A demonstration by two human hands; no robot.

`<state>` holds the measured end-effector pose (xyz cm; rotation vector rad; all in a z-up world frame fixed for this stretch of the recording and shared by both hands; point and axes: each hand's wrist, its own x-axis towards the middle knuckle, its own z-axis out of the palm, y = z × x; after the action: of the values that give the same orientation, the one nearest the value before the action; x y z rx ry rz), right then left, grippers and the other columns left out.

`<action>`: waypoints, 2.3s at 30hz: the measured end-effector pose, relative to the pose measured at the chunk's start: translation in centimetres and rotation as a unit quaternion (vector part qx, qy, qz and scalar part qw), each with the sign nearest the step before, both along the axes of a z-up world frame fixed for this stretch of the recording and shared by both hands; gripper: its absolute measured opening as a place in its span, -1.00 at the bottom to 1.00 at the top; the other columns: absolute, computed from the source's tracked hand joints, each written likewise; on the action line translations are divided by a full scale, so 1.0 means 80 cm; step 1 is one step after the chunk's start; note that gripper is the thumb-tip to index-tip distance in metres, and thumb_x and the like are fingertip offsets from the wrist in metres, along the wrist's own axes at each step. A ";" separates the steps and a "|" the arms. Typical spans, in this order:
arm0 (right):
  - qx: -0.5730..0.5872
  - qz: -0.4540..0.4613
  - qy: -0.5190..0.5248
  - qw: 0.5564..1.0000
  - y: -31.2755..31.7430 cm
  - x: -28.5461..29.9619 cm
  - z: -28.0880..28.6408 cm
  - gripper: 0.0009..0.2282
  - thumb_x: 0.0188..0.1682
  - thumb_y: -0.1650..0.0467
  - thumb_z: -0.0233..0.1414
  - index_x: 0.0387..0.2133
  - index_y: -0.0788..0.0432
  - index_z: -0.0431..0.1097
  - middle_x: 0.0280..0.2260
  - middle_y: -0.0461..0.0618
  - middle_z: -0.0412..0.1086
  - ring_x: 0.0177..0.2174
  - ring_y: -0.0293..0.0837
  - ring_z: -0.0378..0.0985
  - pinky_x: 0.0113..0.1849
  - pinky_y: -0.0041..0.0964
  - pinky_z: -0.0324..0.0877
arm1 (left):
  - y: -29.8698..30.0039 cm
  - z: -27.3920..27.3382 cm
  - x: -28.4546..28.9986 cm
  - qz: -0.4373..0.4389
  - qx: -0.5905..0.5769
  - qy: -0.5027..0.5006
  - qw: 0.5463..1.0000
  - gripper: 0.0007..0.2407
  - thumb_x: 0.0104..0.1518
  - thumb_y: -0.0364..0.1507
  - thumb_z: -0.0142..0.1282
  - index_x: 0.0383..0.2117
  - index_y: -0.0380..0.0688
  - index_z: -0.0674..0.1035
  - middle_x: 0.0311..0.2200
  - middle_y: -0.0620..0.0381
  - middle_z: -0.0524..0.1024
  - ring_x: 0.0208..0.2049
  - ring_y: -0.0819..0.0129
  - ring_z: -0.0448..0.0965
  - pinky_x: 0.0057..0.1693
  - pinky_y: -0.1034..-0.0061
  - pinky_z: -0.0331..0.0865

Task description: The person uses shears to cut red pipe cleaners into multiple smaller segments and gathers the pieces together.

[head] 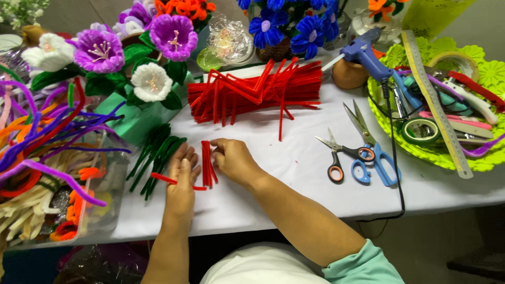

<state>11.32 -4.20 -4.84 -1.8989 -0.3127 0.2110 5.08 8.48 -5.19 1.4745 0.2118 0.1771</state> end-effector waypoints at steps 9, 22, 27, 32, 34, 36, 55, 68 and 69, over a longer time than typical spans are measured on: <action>-0.110 -0.162 -0.151 0.969 -0.120 -0.044 0.019 -0.72 -0.21 0.45 -0.04 -0.18 0.24 0.29 -0.20 0.06 0.28 -0.20 -0.04 0.36 -0.16 -0.26 0.23 | -0.024 0.058 -0.025 -0.077 -0.014 0.016 0.997 -0.75 0.11 -0.34 -0.24 -0.14 -0.14 0.35 -0.69 0.12 0.40 -0.82 0.55 0.29 -0.72 0.65 0.27; 0.154 -0.052 -0.095 0.982 -0.103 -0.052 0.082 -0.86 -0.27 0.46 0.13 -0.41 0.14 0.48 -0.35 -0.01 0.41 -0.45 -0.22 0.46 -0.45 -0.40 0.44 | -0.102 0.074 0.035 -0.310 0.200 0.005 0.929 -0.82 0.02 -0.45 -0.12 -0.34 -0.29 0.45 -0.68 -0.14 0.45 -0.69 0.12 0.45 -0.56 0.37 0.32; 0.206 -0.134 -0.110 0.963 -0.130 0.002 0.057 -0.95 -0.23 0.53 0.08 -0.49 0.24 0.44 -0.52 -0.04 0.38 -0.55 -0.31 0.40 -0.58 -0.48 0.38 | -0.106 0.114 0.071 -0.321 0.318 -0.078 0.889 -0.66 -0.12 -0.44 0.07 -0.18 -0.34 0.44 -0.50 -0.28 0.51 -0.45 -0.12 0.53 -0.30 0.13 0.36; 0.138 -0.184 -0.007 0.973 -0.155 0.013 0.055 -0.83 -0.27 0.56 0.05 -0.39 0.38 0.39 -0.66 0.10 0.36 -0.69 -0.20 0.41 -0.66 -0.43 0.40 | -0.065 0.114 0.158 -0.169 0.445 -0.272 0.836 -0.86 -0.08 -0.42 0.14 -0.37 -0.02 0.57 -0.51 0.07 0.49 -0.39 0.12 0.50 -0.23 0.38 0.36; 0.109 -0.175 0.028 0.978 -0.148 0.013 0.038 -0.77 -0.33 0.60 0.03 -0.35 0.44 0.36 -0.67 0.16 0.33 -0.72 -0.17 0.39 -0.71 -0.40 0.36 | -0.061 0.112 0.190 -0.171 0.489 -0.314 0.796 -0.90 -0.06 -0.44 0.12 -0.41 0.00 0.57 -0.51 0.08 0.46 -0.39 0.11 0.48 -0.24 0.37 0.34; 0.005 -0.154 0.064 0.986 -0.139 0.011 0.014 -0.72 -0.41 0.57 0.10 -0.35 0.34 0.40 -0.68 0.16 0.37 -0.76 -0.16 0.38 -0.83 -0.42 0.31 | -0.062 0.104 0.220 -0.247 0.584 -0.304 0.711 -0.92 -0.15 -0.49 0.15 -0.51 0.00 0.58 -0.43 0.06 0.47 -0.25 0.06 0.42 -0.11 0.33 0.32; -0.131 -0.084 0.023 0.987 -0.130 -0.009 0.027 -0.73 -0.45 0.53 0.16 -0.40 0.29 0.43 -0.75 0.07 0.36 -0.68 -0.14 0.45 -0.60 -0.38 0.38 | -0.076 0.111 0.249 -0.240 0.691 -0.276 0.624 -0.96 -0.03 -0.38 0.08 -0.58 0.05 0.54 -0.47 0.10 0.44 -0.27 0.19 0.40 -0.17 0.36 0.28; -0.136 -0.088 0.129 0.978 -0.125 -0.018 0.071 -0.88 -0.27 0.37 0.07 -0.51 0.16 0.44 -0.66 -0.08 0.39 -0.64 -0.27 0.35 -0.48 -0.46 0.26 | -0.090 0.167 0.208 -0.150 0.465 -0.433 0.758 -0.96 0.09 -0.60 -0.05 -0.45 -0.20 0.37 -0.54 0.06 0.40 -0.52 0.26 0.35 -0.34 0.45 0.20; -0.105 -0.095 0.160 0.977 -0.125 -0.021 0.079 -0.86 -0.21 0.37 0.02 -0.55 0.21 0.43 -0.70 -0.06 0.37 -0.73 -0.25 0.27 -0.55 -0.45 0.26 | -0.094 0.174 0.199 -0.172 0.385 -0.410 0.809 -0.94 0.06 -0.62 -0.03 -0.43 -0.21 0.38 -0.52 0.07 0.43 -0.51 0.34 0.38 -0.37 0.52 0.22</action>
<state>9.62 -14.18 1.49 -2.0501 0.1142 0.4273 21.01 0.92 8.75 2.0545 -0.9371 0.6386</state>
